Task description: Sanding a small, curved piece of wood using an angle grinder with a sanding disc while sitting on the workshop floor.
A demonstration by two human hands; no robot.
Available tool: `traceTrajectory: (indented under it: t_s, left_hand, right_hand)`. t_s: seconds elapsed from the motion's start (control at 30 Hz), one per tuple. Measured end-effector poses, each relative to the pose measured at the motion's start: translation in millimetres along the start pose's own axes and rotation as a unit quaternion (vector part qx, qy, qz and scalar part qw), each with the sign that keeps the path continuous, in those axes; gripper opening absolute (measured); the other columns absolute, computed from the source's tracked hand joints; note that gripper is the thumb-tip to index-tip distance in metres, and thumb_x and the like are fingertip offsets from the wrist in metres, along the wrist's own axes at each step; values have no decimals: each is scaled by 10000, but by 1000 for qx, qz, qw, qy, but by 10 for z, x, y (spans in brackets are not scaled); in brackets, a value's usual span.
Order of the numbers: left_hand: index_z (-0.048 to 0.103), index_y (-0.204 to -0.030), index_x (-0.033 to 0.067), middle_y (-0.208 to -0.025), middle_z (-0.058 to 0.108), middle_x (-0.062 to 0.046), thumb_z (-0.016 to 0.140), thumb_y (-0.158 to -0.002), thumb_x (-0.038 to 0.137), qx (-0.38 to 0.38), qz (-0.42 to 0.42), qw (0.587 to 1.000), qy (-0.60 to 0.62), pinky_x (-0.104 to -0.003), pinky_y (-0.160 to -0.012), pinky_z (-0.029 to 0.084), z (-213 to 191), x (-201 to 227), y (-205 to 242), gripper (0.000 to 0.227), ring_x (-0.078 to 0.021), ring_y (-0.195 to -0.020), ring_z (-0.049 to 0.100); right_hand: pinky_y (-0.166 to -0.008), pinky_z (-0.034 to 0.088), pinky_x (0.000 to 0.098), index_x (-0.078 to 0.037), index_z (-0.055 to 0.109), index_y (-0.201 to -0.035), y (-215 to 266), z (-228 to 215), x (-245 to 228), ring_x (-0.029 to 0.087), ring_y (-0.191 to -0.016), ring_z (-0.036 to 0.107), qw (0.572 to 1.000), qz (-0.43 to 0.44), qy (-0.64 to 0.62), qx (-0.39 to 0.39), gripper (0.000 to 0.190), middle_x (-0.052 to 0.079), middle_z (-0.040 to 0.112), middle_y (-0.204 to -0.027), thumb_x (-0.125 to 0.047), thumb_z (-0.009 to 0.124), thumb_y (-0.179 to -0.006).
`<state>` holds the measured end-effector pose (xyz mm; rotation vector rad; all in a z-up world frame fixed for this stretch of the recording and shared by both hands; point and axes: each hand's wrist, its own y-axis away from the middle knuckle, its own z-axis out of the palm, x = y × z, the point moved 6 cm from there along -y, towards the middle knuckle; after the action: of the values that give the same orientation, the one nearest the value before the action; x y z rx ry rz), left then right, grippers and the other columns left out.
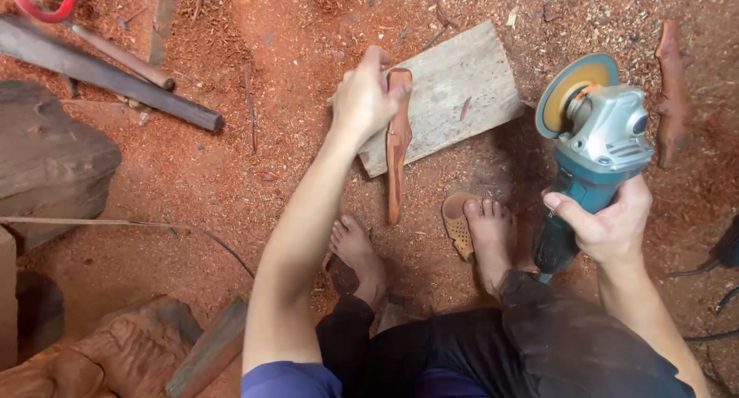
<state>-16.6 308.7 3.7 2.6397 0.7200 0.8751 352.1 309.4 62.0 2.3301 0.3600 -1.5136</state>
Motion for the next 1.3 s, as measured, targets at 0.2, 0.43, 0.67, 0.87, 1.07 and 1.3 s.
traceTrajectory:
  t_s: [0.2, 0.43, 0.67, 0.87, 1.07, 1.3]
  left_hand:
    - [266, -1578, 74, -1658, 354, -109, 392, -1122, 236, 308, 19, 814, 492, -328, -1337, 228, -418, 368, 1680, 500, -244, -1569, 326]
    - [527, -964, -68, -1031, 558, -241, 344, -1032, 369, 276, -430, 813, 280, -432, -894, 392, 1046, -681, 2609, 478, -325, -910, 472]
    - [441, -1228, 11, -1159, 557, -216, 922, -434, 101, 127, -287, 913, -263, -471, -965, 487, 1384, -1106, 2627, 932, -374, -1054, 587]
    - [531, -1112, -88, -1115, 581, -294, 642, -734, 275, 207, -380, 895, -110, -529, -972, 431, 1251, -954, 2641, 536, -471, -1020, 562]
    - [484, -1190, 15, -1133, 585, -220, 977, -283, 98, 156, -282, 908, -267, -505, -1038, 470, 1526, -1240, 2630, 1035, -420, -1123, 595]
    - [614, -891, -11, -793, 616, -161, 454, -1082, 278, 318, -341, 879, 98, -440, -651, 461, 1464, -1646, 2662, 382, -290, -671, 544]
  right_hand:
    - [-923, 513, 398, 114, 518, -1321, -42, -66, 59, 305, -987, 633, 1000, -9, -12, 12, 682, 222, 644, -1174, -143, 805, -758]
    - [-809, 594, 363, 15, 516, -1317, -38, 60, -4, 269, -905, 692, 997, 32, -56, 46, 698, 157, 674, -1118, -144, 781, -691]
    - [-872, 612, 384, -6, 469, -1354, -36, 149, 73, 283, -989, 700, 997, 46, -68, 6, 772, 152, 667, -1149, -155, 780, -663]
    - [-899, 596, 428, -22, 434, -1382, -45, 132, 129, 309, -1023, 693, 995, 79, -57, -6, 809, 163, 658, -1161, -189, 784, -672]
    - [-860, 614, 405, -28, 481, -1349, -49, 131, 128, 289, -982, 711, 996, 67, -62, -13, 765, 146, 679, -1129, -190, 789, -668]
    - [-871, 539, 371, 59, 607, -1206, 21, -20, 169, 271, -910, 670, 1000, 25, 4, 18, 650, 166, 700, -1078, -212, 837, -662]
